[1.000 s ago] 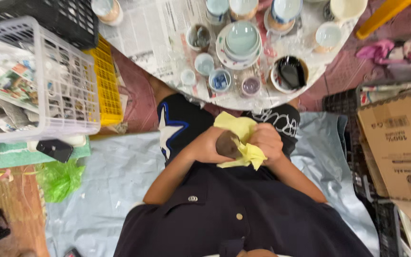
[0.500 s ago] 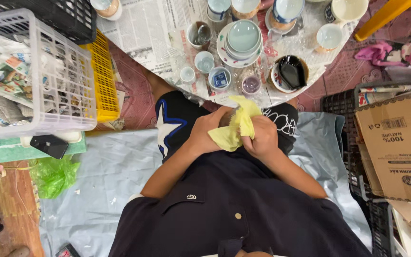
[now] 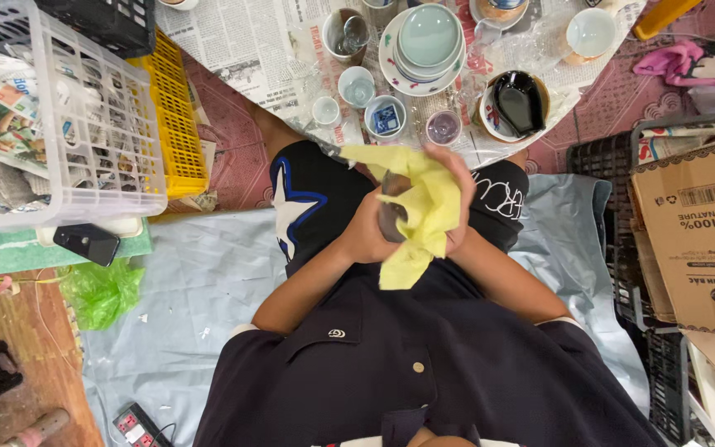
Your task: The person sits on the floor and wipes several glass cups and ceramic mugs with a yellow cloth. They handle each item one at a time, wiping the exterior and interior surfaces, then place the cleaned items back on the table.
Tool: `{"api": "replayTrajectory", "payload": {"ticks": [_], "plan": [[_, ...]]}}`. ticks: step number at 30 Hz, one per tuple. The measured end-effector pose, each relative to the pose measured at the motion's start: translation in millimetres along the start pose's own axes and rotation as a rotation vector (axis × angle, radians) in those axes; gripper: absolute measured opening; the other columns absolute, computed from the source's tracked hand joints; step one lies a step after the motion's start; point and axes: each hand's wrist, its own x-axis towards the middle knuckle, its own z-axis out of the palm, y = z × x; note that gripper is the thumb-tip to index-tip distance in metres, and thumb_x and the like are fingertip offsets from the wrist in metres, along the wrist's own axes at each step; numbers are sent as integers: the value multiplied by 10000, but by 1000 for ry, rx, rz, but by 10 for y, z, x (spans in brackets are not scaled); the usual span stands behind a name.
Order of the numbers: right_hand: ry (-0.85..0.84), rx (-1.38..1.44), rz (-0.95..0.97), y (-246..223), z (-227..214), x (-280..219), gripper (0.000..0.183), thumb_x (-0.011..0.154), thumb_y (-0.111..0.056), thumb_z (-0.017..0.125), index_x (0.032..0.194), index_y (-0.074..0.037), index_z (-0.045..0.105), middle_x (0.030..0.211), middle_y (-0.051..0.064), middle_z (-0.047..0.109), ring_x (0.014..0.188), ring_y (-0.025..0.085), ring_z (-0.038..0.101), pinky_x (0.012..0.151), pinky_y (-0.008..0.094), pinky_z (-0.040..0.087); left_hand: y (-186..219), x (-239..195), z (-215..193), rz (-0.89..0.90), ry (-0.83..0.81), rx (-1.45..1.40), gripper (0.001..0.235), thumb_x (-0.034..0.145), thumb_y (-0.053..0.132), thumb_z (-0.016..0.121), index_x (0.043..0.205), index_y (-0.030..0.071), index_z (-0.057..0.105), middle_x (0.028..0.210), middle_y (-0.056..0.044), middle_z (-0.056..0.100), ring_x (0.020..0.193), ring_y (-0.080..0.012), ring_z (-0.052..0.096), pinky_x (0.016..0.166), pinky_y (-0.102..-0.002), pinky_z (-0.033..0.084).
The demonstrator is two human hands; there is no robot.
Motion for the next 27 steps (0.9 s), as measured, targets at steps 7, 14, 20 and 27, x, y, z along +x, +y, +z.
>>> {"api": "replayTrajectory", "payload": {"ticks": [7,14,20,27], "plan": [[36,496,850,143,83,-365,955,884,-358,854,1568,19,305,1504,194,491,1361,308,526,1194,452,417,-189,-176,-40,183,16,190,852,775,158,912,1496,26,479,1470,-120,598,1318,-213,604,1150,-391,475],[-353,-217,267,295,-65,-484,716,937,-192,691,1549,-20,361,1560,162,473,1470,288,490,1251,408,371,-219,-57,93,247,299,-110,819,913,376,827,1503,56,359,1446,-123,514,1356,-238,550,1157,-401,448],[-379,-299,232,196,92,-240,708,980,-46,535,1595,80,207,1601,301,353,1495,475,387,1241,453,302,-108,134,-185,346,444,-79,952,890,605,769,1522,13,372,1409,-99,492,1361,-211,493,1214,-377,377],[-318,-286,332,68,-24,238,513,923,-2,431,1427,16,525,1471,221,568,1405,391,552,1218,429,395,304,512,-876,397,504,-104,942,899,584,753,1503,-6,336,1395,-113,528,1334,-232,513,1154,-378,398]]}}
